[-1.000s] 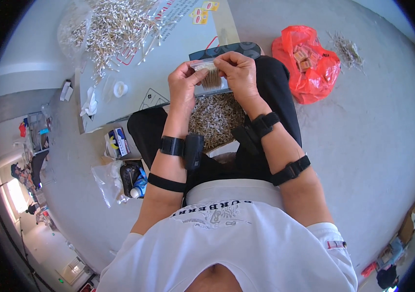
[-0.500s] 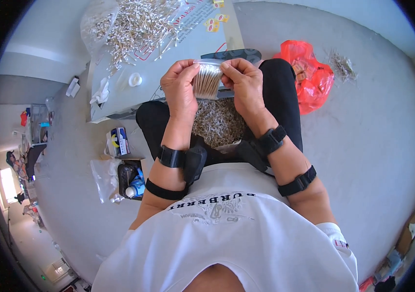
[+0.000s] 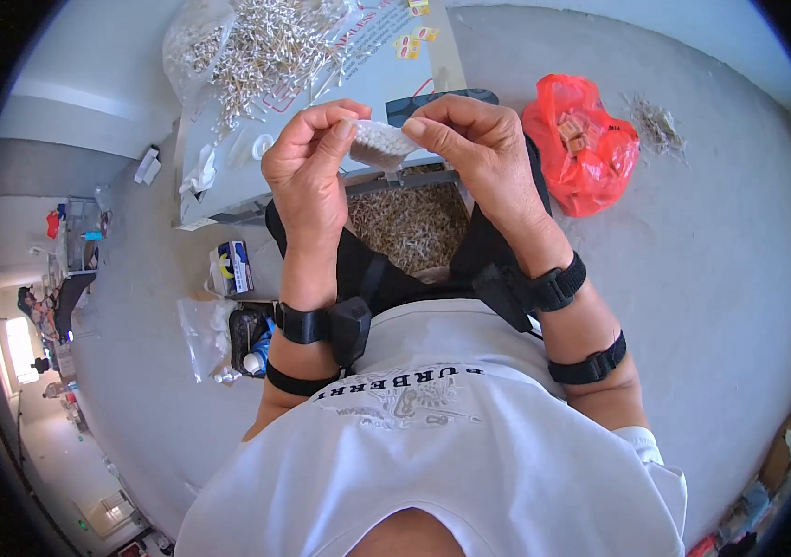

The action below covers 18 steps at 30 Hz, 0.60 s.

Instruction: Packing cotton swabs into plastic bags and organizing them into bundles for final packaging.

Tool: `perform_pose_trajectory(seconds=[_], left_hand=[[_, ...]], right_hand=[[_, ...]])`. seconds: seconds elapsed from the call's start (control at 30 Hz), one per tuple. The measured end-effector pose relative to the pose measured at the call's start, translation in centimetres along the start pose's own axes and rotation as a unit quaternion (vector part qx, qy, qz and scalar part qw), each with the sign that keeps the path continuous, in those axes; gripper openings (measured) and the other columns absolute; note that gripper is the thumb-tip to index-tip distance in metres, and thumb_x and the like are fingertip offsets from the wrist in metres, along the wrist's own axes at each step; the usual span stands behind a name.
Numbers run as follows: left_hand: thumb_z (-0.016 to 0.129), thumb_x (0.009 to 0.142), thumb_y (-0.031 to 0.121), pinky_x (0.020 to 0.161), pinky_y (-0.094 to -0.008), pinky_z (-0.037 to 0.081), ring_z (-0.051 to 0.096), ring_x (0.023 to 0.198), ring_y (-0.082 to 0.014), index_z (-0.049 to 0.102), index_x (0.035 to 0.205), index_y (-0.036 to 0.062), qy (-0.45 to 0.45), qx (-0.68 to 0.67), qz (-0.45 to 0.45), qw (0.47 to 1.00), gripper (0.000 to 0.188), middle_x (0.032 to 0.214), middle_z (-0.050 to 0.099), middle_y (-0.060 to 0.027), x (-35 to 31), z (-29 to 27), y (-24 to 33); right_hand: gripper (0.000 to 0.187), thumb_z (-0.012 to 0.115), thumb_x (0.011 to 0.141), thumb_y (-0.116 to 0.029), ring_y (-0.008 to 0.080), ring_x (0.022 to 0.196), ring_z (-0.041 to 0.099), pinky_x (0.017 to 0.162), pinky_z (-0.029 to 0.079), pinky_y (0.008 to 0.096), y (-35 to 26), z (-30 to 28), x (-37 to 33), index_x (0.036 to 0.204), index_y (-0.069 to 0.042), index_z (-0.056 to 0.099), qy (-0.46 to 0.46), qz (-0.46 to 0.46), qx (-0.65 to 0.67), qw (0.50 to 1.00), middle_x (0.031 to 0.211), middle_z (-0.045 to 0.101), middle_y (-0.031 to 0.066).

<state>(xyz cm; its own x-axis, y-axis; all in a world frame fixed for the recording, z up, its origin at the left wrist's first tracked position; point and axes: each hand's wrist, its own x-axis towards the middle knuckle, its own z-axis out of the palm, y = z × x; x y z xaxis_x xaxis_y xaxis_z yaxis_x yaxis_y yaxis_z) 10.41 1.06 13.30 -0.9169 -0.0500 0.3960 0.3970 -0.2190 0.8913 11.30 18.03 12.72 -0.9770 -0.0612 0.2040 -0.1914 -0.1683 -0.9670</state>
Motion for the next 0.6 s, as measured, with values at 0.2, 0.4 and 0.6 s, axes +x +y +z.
perform_pose_trajectory(seconds=[0.2, 0.4, 0.6], left_hand=[[0.061, 0.087, 0.003, 0.076, -0.0230, 0.047, 0.060, 0.083, -0.0108, 0.063, 0.089, -0.0007, -0.015, 0.030, 0.053, 0.998, 0.004, 0.090, 0.067, -0.0092, -0.6, -0.1, 0.6], [0.060, 0.087, 0.003, 0.077, -0.0231, 0.048, 0.061, 0.083, -0.0110, 0.061, 0.088, -0.0004, -0.007, 0.021, 0.059, 0.998, 0.003, 0.090, 0.067, -0.0094, -1.4, -0.2, 1.0], [0.060, 0.088, 0.002, 0.076, -0.0233, 0.048, 0.061, 0.082, -0.0108, 0.061, 0.088, -0.0005, -0.009, 0.027, 0.065, 0.997, 0.003, 0.089, 0.067, -0.0094, -2.1, -0.8, 1.4]], right_hand=[[0.008, 0.071, 0.080, -0.008, 0.0024, 0.064, 0.045, 0.057, 0.036, 0.0192, -1.4, 0.5, -0.6, 0.084, -0.001, 0.067, -0.038, -0.012, 0.046, 0.998, 0.073, 0.059, -0.0040], [0.011, 0.074, 0.073, -0.002, 0.0040, 0.059, 0.037, 0.053, 0.031, 0.0199, -1.4, 1.5, -1.3, 0.080, -0.004, 0.066, -0.012, -0.141, -0.109, 0.984, 0.072, 0.054, -0.0032], [0.008, 0.072, 0.076, -0.001, 0.0031, 0.065, 0.049, 0.061, 0.040, 0.0192, -1.2, 2.0, -1.4, 0.080, 0.000, 0.065, -0.042, -0.055, 0.008, 0.998, 0.072, 0.059, -0.0020]])
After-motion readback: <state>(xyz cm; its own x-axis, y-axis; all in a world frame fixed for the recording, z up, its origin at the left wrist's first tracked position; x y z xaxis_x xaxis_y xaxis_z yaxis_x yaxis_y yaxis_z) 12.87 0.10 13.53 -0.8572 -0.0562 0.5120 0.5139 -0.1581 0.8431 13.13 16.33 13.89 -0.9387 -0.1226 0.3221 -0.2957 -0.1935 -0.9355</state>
